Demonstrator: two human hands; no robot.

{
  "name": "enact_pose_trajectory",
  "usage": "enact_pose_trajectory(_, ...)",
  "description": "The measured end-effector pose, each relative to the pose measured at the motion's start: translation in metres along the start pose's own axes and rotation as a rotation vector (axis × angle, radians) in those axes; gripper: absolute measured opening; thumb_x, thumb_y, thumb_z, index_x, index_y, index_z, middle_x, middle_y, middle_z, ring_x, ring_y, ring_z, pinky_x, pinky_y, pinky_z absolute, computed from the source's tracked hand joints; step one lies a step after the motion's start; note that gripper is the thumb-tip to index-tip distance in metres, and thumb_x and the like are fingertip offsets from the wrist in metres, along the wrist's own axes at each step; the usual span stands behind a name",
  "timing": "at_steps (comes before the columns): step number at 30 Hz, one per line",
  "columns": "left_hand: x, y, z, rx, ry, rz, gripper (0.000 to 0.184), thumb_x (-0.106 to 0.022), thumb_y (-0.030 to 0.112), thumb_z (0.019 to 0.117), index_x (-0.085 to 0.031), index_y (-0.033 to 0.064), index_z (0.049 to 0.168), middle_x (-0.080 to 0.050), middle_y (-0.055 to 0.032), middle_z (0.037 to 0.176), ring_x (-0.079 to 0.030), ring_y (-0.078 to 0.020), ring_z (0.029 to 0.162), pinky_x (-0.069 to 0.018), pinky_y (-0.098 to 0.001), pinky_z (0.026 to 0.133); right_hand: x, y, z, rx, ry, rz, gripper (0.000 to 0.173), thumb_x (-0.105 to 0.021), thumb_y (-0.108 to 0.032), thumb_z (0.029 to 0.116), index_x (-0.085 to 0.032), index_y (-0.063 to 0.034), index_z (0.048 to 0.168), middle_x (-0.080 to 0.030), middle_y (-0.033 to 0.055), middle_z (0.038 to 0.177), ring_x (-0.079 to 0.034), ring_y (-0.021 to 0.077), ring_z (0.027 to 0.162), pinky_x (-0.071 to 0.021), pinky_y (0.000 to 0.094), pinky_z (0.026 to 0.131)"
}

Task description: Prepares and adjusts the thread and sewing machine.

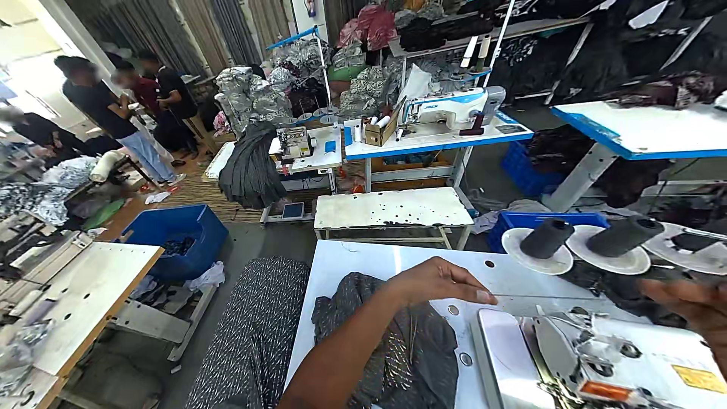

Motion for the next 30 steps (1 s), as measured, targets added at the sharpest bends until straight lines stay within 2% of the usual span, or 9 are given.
enact_pose_trajectory(3, 0.025, -0.002, 0.003, 0.048, 0.077, 0.067, 0.017, -0.059, 0.002, 0.1004, -0.07, -0.0089, 0.107, -0.071, -0.0127, 0.109, -0.064, -0.0111, 0.098, -0.0515, -0.0317, 0.092, 0.007, 0.018, 0.024, 0.14, -0.109, -0.132, 0.013, -0.048, -0.003, 0.1, -0.057, -0.0113, 0.096, -0.073, -0.0065, 0.079, -0.075, 0.0114, 0.079, -0.0644, 0.032, 0.085)
enact_pose_trajectory(5, 0.059, -0.024, 0.016, 0.061, 0.153, 0.184, 0.02, -0.062, 0.007, 0.1006, -0.071, -0.008, 0.109, -0.073, -0.0141, 0.107, -0.066, -0.0139, 0.1, -0.0525, -0.0352, 0.096, -0.003, 0.026, 0.036, 0.279, -0.162, -0.256, 0.008, -0.072, -0.018, 0.0922, -0.064, -0.0179, 0.09, -0.071, -0.0072, 0.082, -0.073, 0.01, 0.077, -0.0644, 0.0298, 0.077)
enact_pose_trajectory(7, 0.102, -0.046, 0.022, 0.125, 0.31, 0.494, 0.022, -0.066, 0.014, 0.0999, -0.074, -0.0011, 0.113, -0.073, -0.0149, 0.11, -0.068, -0.0206, 0.103, -0.0541, -0.044, 0.096, -0.026, 0.029, 0.039, 0.374, -0.202, -0.437, 0.015, -0.076, -0.027, 0.0898, -0.065, -0.0175, 0.089, -0.067, -0.0068, 0.08, -0.063, 0.005, 0.068, -0.0558, 0.0226, 0.063)
enact_pose_trajectory(9, 0.124, -0.032, 0.008, 0.218, 0.517, 0.838, 0.027, -0.067, 0.014, 0.0968, -0.074, 0.0115, 0.122, -0.066, -0.0147, 0.128, -0.065, -0.03, 0.115, -0.0526, -0.0562, 0.097, -0.045, 0.033, 0.043, 0.435, -0.249, -0.541, 0.018, -0.076, -0.034, 0.0885, -0.068, -0.0182, 0.09, -0.071, -0.0055, 0.086, -0.067, 0.0079, 0.073, -0.0585, 0.0264, 0.065)
enact_pose_trajectory(12, 0.094, 0.03, -0.021, -0.009, 0.598, 0.507, 0.037, -0.054, 0.003, 0.1014, -0.063, 0.0091, 0.137, -0.06, -0.0119, 0.137, -0.067, -0.023, 0.09, -0.0574, -0.0428, 0.076, -0.055, 0.054, 0.048, 0.482, -0.3, -0.64, 0.024, -0.076, -0.044, 0.0861, -0.069, -0.0209, 0.085, -0.071, -0.0033, 0.1, -0.069, 0.0132, 0.089, -0.0593, 0.0356, 0.076)
enact_pose_trajectory(15, 0.033, 0.061, -0.021, -0.197, 0.256, -0.008, 0.045, -0.05, 0.002, 0.1006, -0.05, 0.0046, 0.146, -0.061, -0.013, 0.132, -0.068, -0.0168, 0.084, -0.0599, -0.0366, 0.074, -0.062, 0.075, 0.049, 0.447, -0.335, -0.669, 0.029, -0.078, -0.051, 0.0833, -0.069, -0.0233, 0.082, -0.068, -0.0031, 0.109, -0.066, 0.0129, 0.097, -0.0577, 0.035, 0.079)
enact_pose_trajectory(20, 0.011, 0.076, -0.02, -0.276, 0.211, -0.141, 0.036, -0.061, -0.008, 0.0944, -0.057, -0.0087, 0.13, -0.068, -0.0144, 0.108, -0.069, -0.0163, 0.091, -0.0602, -0.0351, 0.086, -0.071, 0.087, 0.047, 0.346, -0.368, -0.58, 0.026, -0.08, -0.049, 0.0804, -0.069, -0.025, 0.081, -0.068, -0.0037, 0.111, -0.066, 0.0129, 0.093, -0.0568, 0.0312, 0.072)
enact_pose_trajectory(27, 0.021, 0.065, -0.02, -0.318, 0.394, -0.133, 0.012, -0.063, -0.002, 0.098, -0.069, -0.0094, 0.105, -0.073, -0.0106, 0.087, -0.072, -0.0122, 0.076, -0.0627, -0.0303, 0.076, -0.072, 0.103, 0.045, 0.175, -0.393, -0.405, 0.024, -0.083, -0.04, 0.0795, -0.07, -0.0193, 0.081, -0.07, 0.0012, 0.107, -0.068, 0.0163, 0.092, -0.0595, 0.0296, 0.071)
enact_pose_trajectory(30, 0.023, 0.063, -0.02, -0.29, 0.405, -0.124, 0.015, -0.063, 0.002, 0.0993, -0.071, -0.009, 0.106, -0.073, -0.0111, 0.087, -0.072, -0.0122, 0.075, -0.0629, -0.0297, 0.076, -0.073, 0.106, 0.04, 0.085, -0.457, -0.359, 0.051, -0.081, -0.052, 0.0789, -0.071, -0.0165, 0.114, -0.069, 0.0041, 0.121, -0.07, 0.0202, 0.107, -0.0628, 0.0327, 0.083)
Point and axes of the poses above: each hand's wrist, its own z-axis towards the middle knuckle, its own x-axis out of the back of the hand, y = z × x, the point moved 9 cm from there along z, towards the middle knuckle
